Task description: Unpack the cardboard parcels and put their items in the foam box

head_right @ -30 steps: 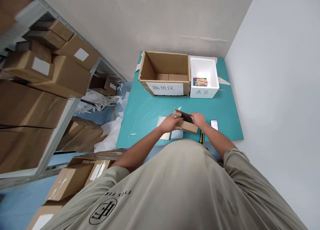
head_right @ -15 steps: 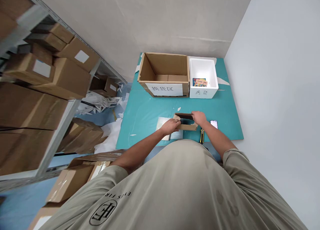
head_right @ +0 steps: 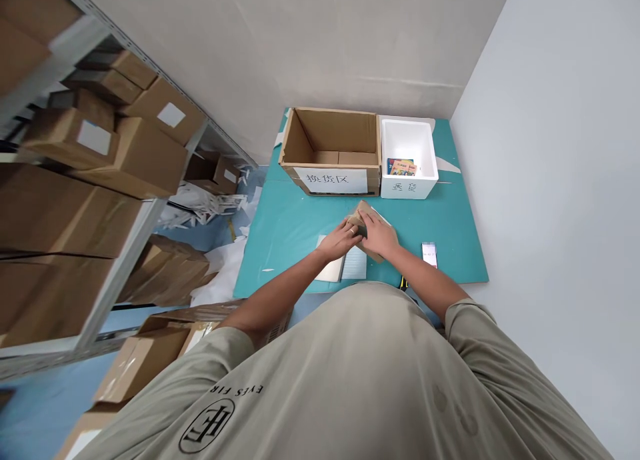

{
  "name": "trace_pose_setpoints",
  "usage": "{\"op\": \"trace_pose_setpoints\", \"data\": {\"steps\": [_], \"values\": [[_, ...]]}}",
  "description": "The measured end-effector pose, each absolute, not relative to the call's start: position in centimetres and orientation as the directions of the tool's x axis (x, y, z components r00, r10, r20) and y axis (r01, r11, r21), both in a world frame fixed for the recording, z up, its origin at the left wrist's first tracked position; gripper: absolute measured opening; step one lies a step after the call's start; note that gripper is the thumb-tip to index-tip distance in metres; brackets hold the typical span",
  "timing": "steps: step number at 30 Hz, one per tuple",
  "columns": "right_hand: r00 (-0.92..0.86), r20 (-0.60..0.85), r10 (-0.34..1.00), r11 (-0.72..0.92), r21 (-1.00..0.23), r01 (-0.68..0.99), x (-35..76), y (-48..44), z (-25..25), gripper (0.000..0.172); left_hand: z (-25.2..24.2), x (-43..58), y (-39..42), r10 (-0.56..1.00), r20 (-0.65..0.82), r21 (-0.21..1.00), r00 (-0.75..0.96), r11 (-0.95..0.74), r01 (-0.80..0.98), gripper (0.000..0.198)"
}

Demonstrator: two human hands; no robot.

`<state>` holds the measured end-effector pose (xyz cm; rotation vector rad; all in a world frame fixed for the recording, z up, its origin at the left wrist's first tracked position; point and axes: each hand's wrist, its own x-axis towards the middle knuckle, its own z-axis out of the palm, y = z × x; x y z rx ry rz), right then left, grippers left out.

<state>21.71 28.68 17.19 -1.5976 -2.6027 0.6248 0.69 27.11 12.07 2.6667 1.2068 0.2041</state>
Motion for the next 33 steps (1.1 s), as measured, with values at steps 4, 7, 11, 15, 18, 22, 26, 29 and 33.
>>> {"op": "trace_pose_setpoints", "data": {"steps": [4,7,11,15,18,22,26,29,33], "values": [[-0.341,-0.260,0.903,0.270,-0.273,0.923,21.4,29.2,17.4,0.079,12.5,-0.2,27.0,0.805,0.077,0.270,0.589,-0.585,0.765,0.028],[-0.262,-0.296,0.918,0.199,-0.227,0.953,21.6,28.5,16.8,0.072,12.0,-0.1,25.8,0.862,0.114,0.325,0.494,-0.502,0.801,0.037],[-0.232,-0.303,0.924,0.167,-0.227,0.960,21.3,27.2,15.5,0.069,11.0,1.7,24.8,0.940,0.126,0.426,0.316,-0.339,0.839,0.049],[-0.250,-0.297,0.922,0.192,-0.212,0.958,20.7,26.2,14.8,0.072,11.0,3.4,25.7,0.999,0.039,0.477,-0.008,-0.011,0.879,0.032],[-0.260,-0.303,0.917,0.203,-0.208,0.957,20.3,25.5,14.5,0.076,11.7,3.3,27.0,0.994,-0.038,0.434,-0.099,0.106,0.895,0.030],[-0.287,-0.305,0.908,0.229,-0.212,0.950,20.1,24.9,14.1,0.081,12.2,2.4,28.0,0.991,-0.102,0.356,-0.086,0.117,0.927,0.027],[-0.280,-0.302,0.911,0.221,-0.215,0.951,20.1,25.0,13.7,0.083,12.2,2.2,28.5,0.989,-0.135,0.325,-0.057,0.098,0.941,0.036],[-0.284,-0.302,0.910,0.220,-0.228,0.948,20.3,25.1,13.4,0.083,12.6,2.3,29.1,0.982,-0.183,0.312,-0.046,0.102,0.945,0.036],[-0.296,-0.295,0.908,0.225,-0.251,0.941,20.1,24.5,12.8,0.082,13.6,1.9,30.0,0.960,-0.263,0.273,-0.097,0.171,0.947,0.033]]}}
